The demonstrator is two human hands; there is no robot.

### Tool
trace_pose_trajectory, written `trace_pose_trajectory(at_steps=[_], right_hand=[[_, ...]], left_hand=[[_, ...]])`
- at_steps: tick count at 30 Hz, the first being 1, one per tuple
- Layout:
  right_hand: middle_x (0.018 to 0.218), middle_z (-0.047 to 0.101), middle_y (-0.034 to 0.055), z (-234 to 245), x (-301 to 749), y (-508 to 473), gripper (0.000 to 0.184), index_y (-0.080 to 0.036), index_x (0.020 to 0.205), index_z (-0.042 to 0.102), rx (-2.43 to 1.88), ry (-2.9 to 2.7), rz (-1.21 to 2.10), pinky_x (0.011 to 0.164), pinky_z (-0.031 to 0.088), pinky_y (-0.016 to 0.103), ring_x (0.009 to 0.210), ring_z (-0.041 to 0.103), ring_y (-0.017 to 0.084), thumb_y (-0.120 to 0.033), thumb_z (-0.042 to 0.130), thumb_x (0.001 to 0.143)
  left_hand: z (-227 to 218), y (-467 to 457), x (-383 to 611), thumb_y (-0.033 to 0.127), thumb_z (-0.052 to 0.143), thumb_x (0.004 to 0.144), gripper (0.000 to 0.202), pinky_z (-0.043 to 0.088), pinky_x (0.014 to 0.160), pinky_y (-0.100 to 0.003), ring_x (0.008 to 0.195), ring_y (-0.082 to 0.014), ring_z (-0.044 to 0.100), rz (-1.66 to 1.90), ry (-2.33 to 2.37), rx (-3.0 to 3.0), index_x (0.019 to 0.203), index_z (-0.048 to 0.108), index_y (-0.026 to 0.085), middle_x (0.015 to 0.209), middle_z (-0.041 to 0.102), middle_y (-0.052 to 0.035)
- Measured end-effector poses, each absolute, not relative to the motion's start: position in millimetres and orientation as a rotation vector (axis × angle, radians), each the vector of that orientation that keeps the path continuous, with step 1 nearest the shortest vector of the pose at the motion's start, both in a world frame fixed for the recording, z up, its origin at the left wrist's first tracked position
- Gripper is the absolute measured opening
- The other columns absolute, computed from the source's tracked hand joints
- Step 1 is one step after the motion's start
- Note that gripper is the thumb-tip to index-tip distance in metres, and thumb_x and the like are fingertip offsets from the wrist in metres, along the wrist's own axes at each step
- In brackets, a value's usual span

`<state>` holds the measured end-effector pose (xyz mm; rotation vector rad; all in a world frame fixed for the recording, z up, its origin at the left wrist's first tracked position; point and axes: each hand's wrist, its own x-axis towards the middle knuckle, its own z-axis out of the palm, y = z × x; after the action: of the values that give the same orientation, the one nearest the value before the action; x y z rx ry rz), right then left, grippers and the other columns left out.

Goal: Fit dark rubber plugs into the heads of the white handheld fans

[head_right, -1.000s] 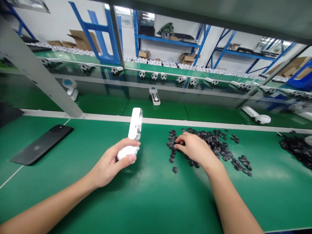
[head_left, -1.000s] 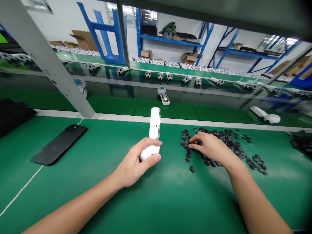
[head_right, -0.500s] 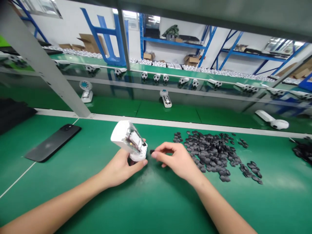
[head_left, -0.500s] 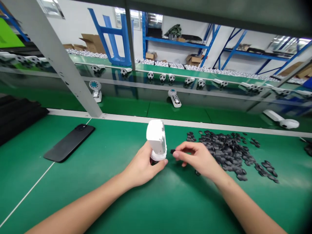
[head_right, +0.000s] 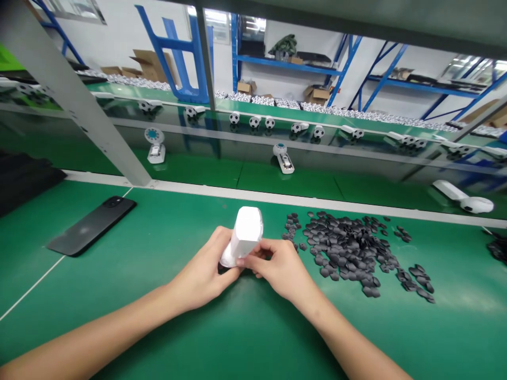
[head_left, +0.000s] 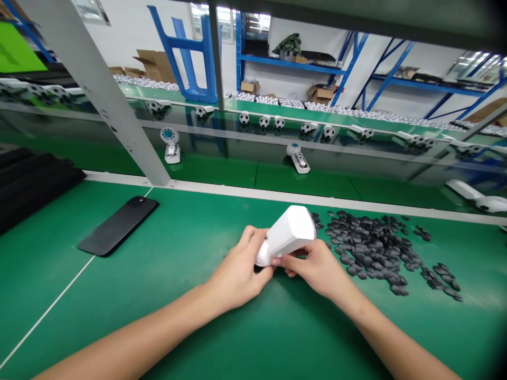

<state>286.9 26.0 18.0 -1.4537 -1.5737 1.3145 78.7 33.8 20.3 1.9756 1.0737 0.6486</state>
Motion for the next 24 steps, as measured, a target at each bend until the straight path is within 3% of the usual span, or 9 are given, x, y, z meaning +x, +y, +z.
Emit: trace_pose_trajectory(at_steps=[12, 19, 24], right_hand=[[0.083, 0.074, 0.005, 4, 289, 35, 0.03, -0.018, 0.091, 0.077, -1.437, -1.561, 1.294, 0.045, 0.053, 0.022, 0.065, 0.064, 0.017, -0.045, 0.083, 0.08], [0.097, 0.074, 0.0036, 16, 289, 28, 0.014, -0.022, 0.104, 0.073, -1.246, -1.849, 1.16, 0.073, 0.057, 0.03, 0.085, 0.068, 0.02, -0.032, 0.069, 0.095], [0.101, 0.069, 0.005, 22, 298, 26, 0.034, -0.023, 0.108, 0.071, -1.174, -1.986, 1.124, 0.075, 0.055, 0.031, 0.083, 0.066, 0.018, -0.039, 0.041, 0.111]], left_hand=[[12, 33, 86, 0.026, 0.059, 0.091, 0.039, 0.055, 0.086, -0.042, 0.094, -0.0256, 0.065, 0.67, 1.192, 2.019, 0.128, 0.051, 0.026, 0.124, 0.052, -0.0099], [13, 34, 80, 0.033, 0.075, 0.085, 0.046, 0.051, 0.091, -0.037, 0.105, -0.024, 0.061, 0.755, 1.018, 1.931, 0.128, 0.058, 0.03, 0.118, 0.058, -0.0037], [7, 43, 76, 0.042, 0.064, 0.096, 0.023, 0.048, 0.088, -0.035, 0.096, -0.0227, 0.06, 0.851, 1.022, 1.804, 0.11, 0.064, 0.023, 0.101, 0.063, -0.0035]])
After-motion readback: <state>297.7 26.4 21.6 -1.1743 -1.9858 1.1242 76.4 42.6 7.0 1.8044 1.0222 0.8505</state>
